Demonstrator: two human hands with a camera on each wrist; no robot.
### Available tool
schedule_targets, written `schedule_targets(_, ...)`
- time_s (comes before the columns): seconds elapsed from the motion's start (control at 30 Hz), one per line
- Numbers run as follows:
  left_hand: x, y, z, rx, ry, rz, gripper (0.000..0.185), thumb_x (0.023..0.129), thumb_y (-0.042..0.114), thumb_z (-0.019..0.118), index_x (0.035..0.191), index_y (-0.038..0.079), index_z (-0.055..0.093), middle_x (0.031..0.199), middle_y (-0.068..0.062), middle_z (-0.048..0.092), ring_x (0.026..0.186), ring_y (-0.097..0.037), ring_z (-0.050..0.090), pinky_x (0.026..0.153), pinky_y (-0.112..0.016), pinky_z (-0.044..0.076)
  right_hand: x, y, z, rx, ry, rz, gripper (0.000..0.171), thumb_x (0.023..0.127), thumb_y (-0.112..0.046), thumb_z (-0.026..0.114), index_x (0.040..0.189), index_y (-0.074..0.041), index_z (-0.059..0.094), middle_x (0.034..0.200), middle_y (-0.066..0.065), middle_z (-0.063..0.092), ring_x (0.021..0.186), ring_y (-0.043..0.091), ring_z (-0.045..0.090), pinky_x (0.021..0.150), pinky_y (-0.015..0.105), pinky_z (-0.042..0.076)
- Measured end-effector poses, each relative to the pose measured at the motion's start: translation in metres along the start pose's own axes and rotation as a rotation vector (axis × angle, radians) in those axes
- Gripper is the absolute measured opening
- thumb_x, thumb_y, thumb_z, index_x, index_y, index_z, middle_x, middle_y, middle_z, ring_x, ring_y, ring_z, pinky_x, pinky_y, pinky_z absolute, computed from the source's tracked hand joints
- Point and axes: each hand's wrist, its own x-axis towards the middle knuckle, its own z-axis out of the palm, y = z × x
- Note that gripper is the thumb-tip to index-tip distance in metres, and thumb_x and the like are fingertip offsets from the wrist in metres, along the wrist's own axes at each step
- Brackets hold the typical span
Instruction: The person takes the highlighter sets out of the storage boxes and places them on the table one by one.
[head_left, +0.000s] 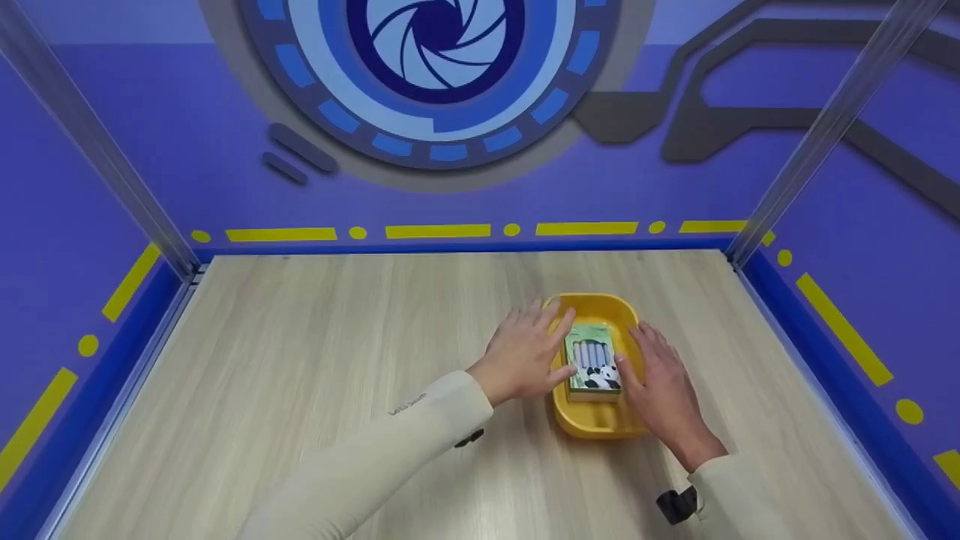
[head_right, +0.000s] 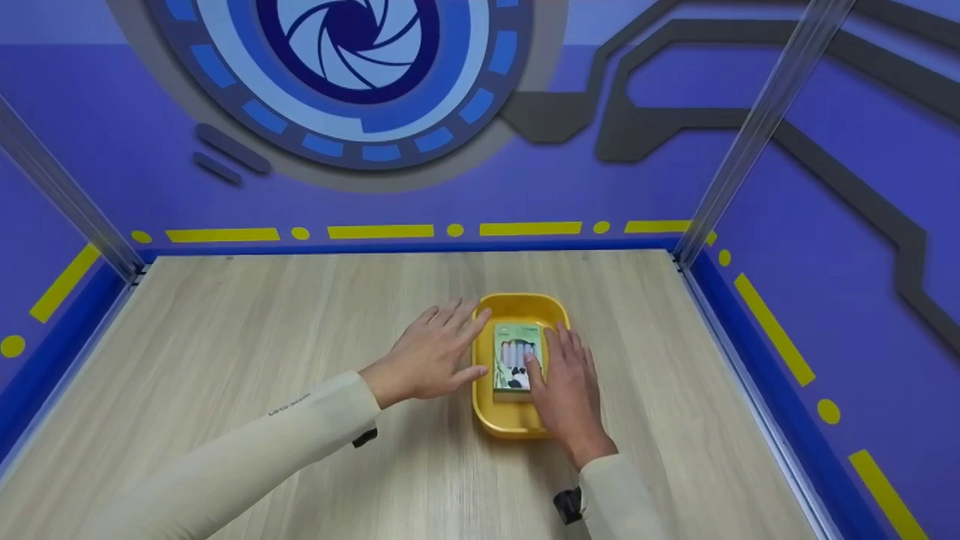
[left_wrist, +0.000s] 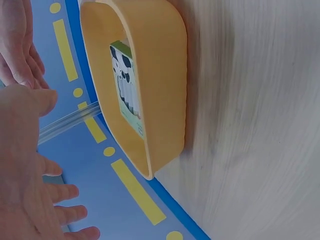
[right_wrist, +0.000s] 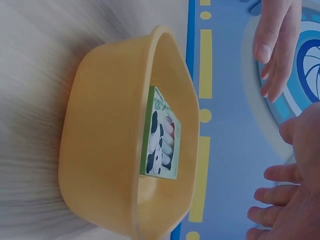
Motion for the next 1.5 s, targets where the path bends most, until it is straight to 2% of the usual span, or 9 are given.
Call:
schedule_targets(0.17, 0.0, 0.001, 0.004, -0.005, -0.016, 0.008, 0.083, 0.092, 0.068, 0.037, 0.157, 0.022, 0.011, 0.164, -0.006, 0.014, 0.15, -0.028, 0.02, 0.119, -0.047, 0.026, -0.001, 0.004, 0.003, 0.01, -0.016, 0.022, 0.069, 0.1, -0.052, 0.039, 0.151, -0.007, 0.028, 0.16, 0.016, 0.021, 0.148, 0.037, 0.017, 0.12, 0.056, 0.013)
schedule_targets(0.43, 0.005, 0.002, 0.009, -0.024, -0.013, 0.012, 0.083, 0.092, 0.067, 0.038, 0.156, 0.021, 0.014, 0.163, -0.007, 0.016, 0.149, -0.028, 0.022, 0.119, -0.046, 0.027, -0.002, 0.008, 0.009, -0.004, -0.005, 0.036, 0.068, 0.1, -0.048, 0.042, 0.151, -0.005, 0.028, 0.16, 0.018, 0.02, 0.147, 0.038, 0.018, 0.12, 0.056, 0.014)
schedule_targets(0.7, 0.01, 0.006, 0.014, -0.018, -0.063, -0.003, 0.082, 0.093, 0.068, 0.037, 0.157, 0.023, 0.012, 0.164, -0.003, 0.013, 0.15, -0.027, 0.02, 0.12, -0.045, 0.026, -0.002, 0.012, 0.014, 0.0, -0.015, 0.054, 0.07, 0.099, -0.052, 0.041, 0.151, -0.006, 0.028, 0.161, 0.017, 0.017, 0.147, 0.039, 0.017, 0.118, 0.059, 0.017)
schedule_targets(0.93, 0.013, 0.009, 0.016, -0.033, -0.091, -0.001, 0.08, 0.094, 0.066, 0.037, 0.157, 0.023, 0.011, 0.164, -0.003, 0.012, 0.15, -0.027, 0.018, 0.12, -0.046, 0.024, -0.002, 0.014, 0.017, 0.0, -0.026, 0.085, 0.063, 0.1, -0.039, 0.048, 0.151, -0.006, 0.028, 0.161, 0.017, 0.015, 0.147, 0.04, 0.016, 0.116, 0.06, 0.019)
schedule_targets(1.07, 0.013, 0.009, 0.016, -0.041, -0.101, 0.003, 0.079, 0.094, 0.065, 0.037, 0.157, 0.024, 0.011, 0.164, -0.002, 0.011, 0.151, -0.025, 0.017, 0.121, -0.045, 0.023, -0.002, 0.015, 0.02, 0.0, -0.041, 0.093, 0.066, 0.1, -0.045, 0.046, 0.151, -0.007, 0.028, 0.162, 0.016, 0.013, 0.148, 0.039, 0.012, 0.117, 0.06, 0.017)
schedule_targets(1.33, 0.016, 0.008, 0.021, -0.04, -0.069, 0.041, 0.076, 0.095, 0.061, 0.043, 0.156, 0.022, 0.018, 0.163, -0.003, 0.018, 0.149, -0.024, 0.023, 0.119, -0.045, 0.028, -0.003, 0.018, 0.025, -0.013, -0.023, 0.055, 0.064, 0.1, -0.044, 0.046, 0.149, -0.006, 0.031, 0.161, 0.017, 0.015, 0.147, 0.039, 0.016, 0.117, 0.06, 0.019)
schedule_targets(1.5, 0.018, 0.007, 0.024, -0.034, -0.061, 0.053, 0.077, 0.094, 0.062, 0.044, 0.155, 0.021, 0.02, 0.162, -0.003, 0.021, 0.148, -0.024, 0.025, 0.119, -0.044, 0.029, -0.003, 0.019, 0.027, -0.009, -0.035, 0.067, 0.063, 0.1, -0.041, 0.047, 0.149, -0.005, 0.029, 0.161, 0.019, 0.013, 0.148, 0.04, 0.012, 0.117, 0.061, 0.017)
